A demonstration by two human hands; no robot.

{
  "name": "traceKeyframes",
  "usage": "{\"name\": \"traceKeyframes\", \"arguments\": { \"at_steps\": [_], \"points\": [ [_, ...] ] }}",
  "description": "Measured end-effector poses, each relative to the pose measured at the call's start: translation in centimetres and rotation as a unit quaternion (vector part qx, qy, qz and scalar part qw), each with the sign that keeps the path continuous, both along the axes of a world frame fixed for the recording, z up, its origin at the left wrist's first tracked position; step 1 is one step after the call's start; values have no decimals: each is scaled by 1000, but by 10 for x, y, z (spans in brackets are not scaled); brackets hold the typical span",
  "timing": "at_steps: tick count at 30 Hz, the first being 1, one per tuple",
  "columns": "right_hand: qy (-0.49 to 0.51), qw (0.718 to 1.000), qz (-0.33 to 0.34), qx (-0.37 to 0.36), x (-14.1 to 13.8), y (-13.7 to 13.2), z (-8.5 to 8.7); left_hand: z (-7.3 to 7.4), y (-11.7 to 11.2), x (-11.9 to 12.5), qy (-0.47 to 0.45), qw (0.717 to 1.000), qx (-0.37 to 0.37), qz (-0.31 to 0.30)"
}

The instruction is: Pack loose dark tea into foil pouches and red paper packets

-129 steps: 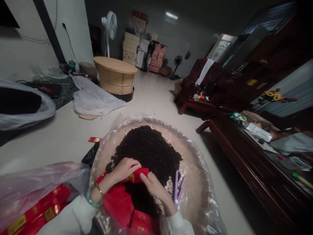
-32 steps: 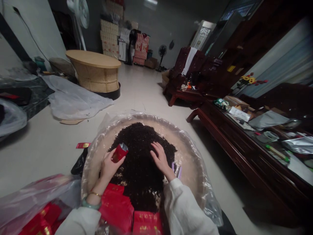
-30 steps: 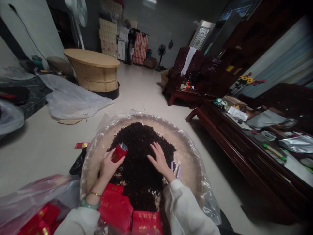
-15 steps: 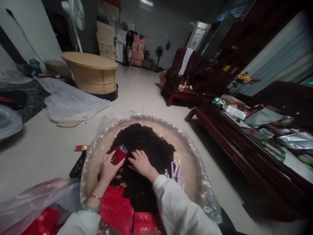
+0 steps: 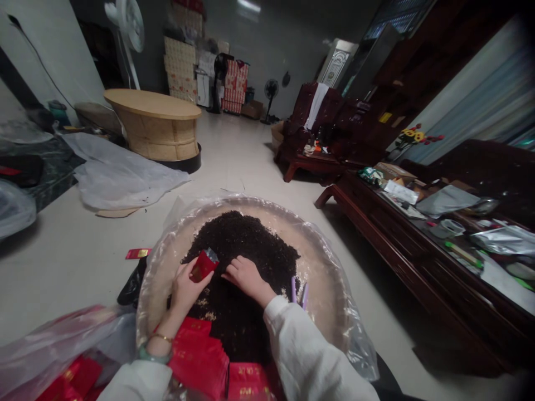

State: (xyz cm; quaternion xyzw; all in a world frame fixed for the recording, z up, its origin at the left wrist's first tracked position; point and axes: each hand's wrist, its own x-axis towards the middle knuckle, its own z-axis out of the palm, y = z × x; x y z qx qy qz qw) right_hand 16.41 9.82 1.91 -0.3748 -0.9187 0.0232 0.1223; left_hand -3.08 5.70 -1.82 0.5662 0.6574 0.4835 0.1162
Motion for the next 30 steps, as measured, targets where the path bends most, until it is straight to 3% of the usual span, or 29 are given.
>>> {"name": "traceKeyframes", "arguments": {
  "at_steps": [2, 4, 8, 11, 12, 14, 16, 18, 24, 30],
  "points": [
    [160, 984, -62, -57, 3, 2, 0, -1, 0, 0, 2, 1000, -3, -8],
    [354, 915, -156, -117, 6, 6, 1, -3, -1, 1, 3, 1000, -3, -15],
    [609, 709, -283, -215, 17, 12, 5, -6, -1, 3, 13, 999, 9, -28],
    [746, 500, -289, -332, 30, 15, 10, -8, 0, 5, 20, 999, 17, -40],
    [769, 447, -279, -361, 34, 15, 12, -9, 0, 6, 21, 999, 20, -43],
    [793, 382, -257, -400, 40, 13, 14, -10, -1, 7, 23, 998, 22, -47],
    [805, 353, -227, -420, 43, 11, 15, -12, -1, 8, 25, 998, 23, -49],
    [810, 348, -191, -432, 42, 8, 15, -12, -2, 9, 29, 998, 25, -54],
    [802, 407, -138, -416, 28, 3, 17, -10, -6, 18, 45, 993, 42, -103],
    [797, 412, -148, -416, 3, -1, 28, -2, -14, 32, 47, 987, 39, -148]
  ]
}}
